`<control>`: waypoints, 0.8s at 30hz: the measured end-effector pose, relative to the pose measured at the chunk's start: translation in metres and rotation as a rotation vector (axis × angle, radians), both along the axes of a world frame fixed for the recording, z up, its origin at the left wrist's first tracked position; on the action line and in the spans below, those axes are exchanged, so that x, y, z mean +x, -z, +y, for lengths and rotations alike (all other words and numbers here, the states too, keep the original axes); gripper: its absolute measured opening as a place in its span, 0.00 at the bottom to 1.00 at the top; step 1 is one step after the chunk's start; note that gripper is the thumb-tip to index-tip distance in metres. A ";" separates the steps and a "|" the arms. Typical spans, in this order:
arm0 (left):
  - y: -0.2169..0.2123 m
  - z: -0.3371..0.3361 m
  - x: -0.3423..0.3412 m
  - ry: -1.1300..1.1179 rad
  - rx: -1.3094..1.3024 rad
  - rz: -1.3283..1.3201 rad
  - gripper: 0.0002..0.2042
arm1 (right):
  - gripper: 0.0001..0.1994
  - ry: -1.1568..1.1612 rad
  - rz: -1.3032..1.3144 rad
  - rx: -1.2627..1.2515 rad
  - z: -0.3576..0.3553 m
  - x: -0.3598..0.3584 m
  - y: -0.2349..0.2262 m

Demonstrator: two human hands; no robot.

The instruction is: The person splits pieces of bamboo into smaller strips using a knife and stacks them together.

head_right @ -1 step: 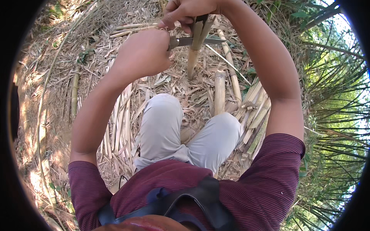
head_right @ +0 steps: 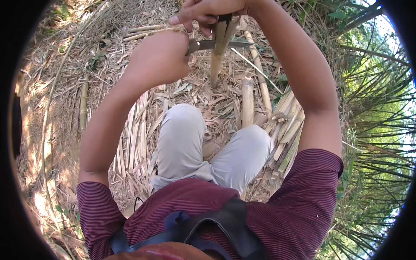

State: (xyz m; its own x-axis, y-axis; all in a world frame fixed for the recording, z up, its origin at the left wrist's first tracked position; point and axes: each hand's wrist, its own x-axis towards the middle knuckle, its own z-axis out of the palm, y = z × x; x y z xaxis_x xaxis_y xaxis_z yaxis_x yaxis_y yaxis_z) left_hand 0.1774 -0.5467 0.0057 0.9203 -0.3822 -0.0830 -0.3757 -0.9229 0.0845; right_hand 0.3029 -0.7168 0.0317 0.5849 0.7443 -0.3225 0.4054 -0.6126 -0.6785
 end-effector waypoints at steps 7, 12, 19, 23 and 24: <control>0.005 0.013 0.006 -0.030 -0.015 -0.085 0.10 | 0.51 0.003 0.619 0.889 -0.007 0.019 0.039; 0.014 0.015 0.012 -0.011 0.016 -0.238 0.05 | 0.47 -0.109 0.699 1.065 -0.010 0.034 0.089; 0.033 0.020 0.015 -0.099 0.005 -0.178 0.12 | 0.45 0.108 0.582 1.177 -0.005 0.016 0.087; 0.072 0.032 0.021 -0.136 -0.134 -0.225 0.12 | 0.47 0.192 0.598 1.171 -0.001 0.017 0.081; 0.089 0.034 0.026 -0.143 -0.189 -0.241 0.12 | 0.47 0.215 0.630 1.176 -0.001 0.019 0.078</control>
